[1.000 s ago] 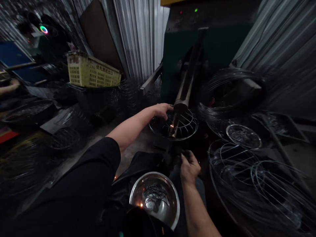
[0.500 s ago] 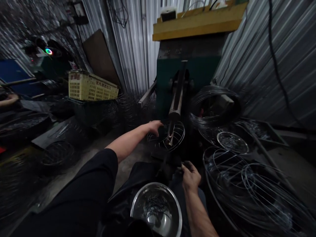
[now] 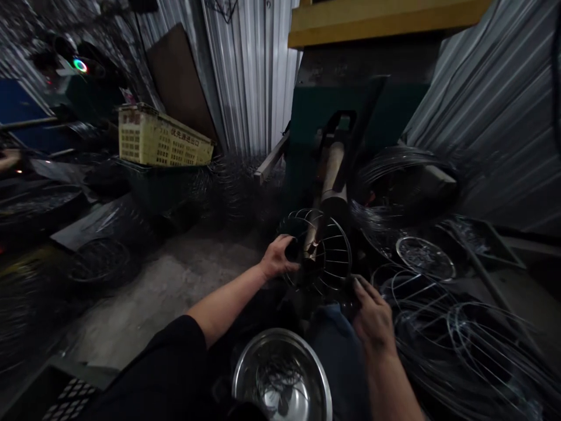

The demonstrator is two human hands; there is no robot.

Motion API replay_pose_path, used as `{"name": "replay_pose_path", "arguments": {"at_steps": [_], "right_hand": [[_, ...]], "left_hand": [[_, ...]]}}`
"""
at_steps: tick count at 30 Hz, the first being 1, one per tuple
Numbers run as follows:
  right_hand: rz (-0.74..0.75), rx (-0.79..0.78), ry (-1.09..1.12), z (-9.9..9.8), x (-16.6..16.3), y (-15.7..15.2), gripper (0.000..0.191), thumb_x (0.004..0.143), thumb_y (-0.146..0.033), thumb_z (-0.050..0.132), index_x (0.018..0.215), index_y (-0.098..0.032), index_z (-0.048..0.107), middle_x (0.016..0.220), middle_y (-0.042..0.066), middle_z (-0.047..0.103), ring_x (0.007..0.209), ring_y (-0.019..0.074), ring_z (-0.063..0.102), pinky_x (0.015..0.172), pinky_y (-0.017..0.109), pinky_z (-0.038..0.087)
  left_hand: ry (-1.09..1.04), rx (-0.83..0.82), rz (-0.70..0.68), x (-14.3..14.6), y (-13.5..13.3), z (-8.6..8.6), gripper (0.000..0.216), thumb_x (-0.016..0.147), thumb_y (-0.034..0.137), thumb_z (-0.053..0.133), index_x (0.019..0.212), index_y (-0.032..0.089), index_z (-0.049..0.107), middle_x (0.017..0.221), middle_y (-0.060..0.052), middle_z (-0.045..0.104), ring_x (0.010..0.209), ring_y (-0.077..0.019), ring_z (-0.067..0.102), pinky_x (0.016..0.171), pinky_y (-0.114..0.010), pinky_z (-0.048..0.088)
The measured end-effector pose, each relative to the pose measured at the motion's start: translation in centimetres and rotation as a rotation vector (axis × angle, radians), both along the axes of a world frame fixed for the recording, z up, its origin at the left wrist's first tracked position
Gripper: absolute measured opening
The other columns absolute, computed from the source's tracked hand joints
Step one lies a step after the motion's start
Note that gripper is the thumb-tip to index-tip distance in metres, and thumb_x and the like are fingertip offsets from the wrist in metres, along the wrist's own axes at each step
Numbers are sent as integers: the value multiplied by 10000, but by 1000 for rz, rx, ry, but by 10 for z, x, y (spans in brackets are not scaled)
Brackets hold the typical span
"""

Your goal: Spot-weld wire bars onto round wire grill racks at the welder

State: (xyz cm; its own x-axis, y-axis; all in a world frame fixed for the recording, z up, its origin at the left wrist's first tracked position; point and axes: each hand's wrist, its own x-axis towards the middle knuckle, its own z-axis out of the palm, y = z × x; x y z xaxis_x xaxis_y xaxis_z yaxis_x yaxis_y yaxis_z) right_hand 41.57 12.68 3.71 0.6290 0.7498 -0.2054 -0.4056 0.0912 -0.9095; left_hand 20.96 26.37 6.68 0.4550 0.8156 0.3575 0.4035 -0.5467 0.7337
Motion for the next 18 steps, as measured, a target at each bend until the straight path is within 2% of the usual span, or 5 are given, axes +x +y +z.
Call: {"name": "replay_pose_path", "arguments": {"at_steps": [4,7,12,15,18], "right_hand": [[108,-42,-23,29,15,9,519,442,-381,936,881,-167,761,804,74,744,656,203,698,545,274,568],[167,-96,12,40,16,17,527,362,-314,948,832,-163,761,718,62,726,569,189,667,486,266,542],[187,-156,53,46,12,27,513,249,-217,915,729,-154,744,668,58,714,543,187,654,487,275,546],[223,-179,58,48,16,27,498,257,-188,891,730,-145,741,655,64,709,541,190,652,480,272,536],[256,-173,50,47,24,25,466,284,-169,871,728,-143,733,669,70,712,549,198,656,489,285,535]], "left_hand": [[-22,31,24,-7,-10,1,690,537,283,870,1163,128,625,1182,-139,608,1107,-292,595,1009,-408,483],[-3,40,70,-8,-15,-2,682,561,256,851,1191,149,614,1199,-128,607,1144,-294,581,1042,-421,460],[92,47,127,-6,-18,-3,746,575,257,859,1262,138,594,1311,-167,586,1259,-324,522,1090,-450,382],[189,60,192,-6,-25,3,764,565,337,888,1261,186,610,1338,-146,592,1290,-337,501,1088,-479,342],[238,67,221,-4,-40,9,746,592,330,872,1278,220,601,1344,-124,596,1280,-316,513,1054,-452,369]]}}
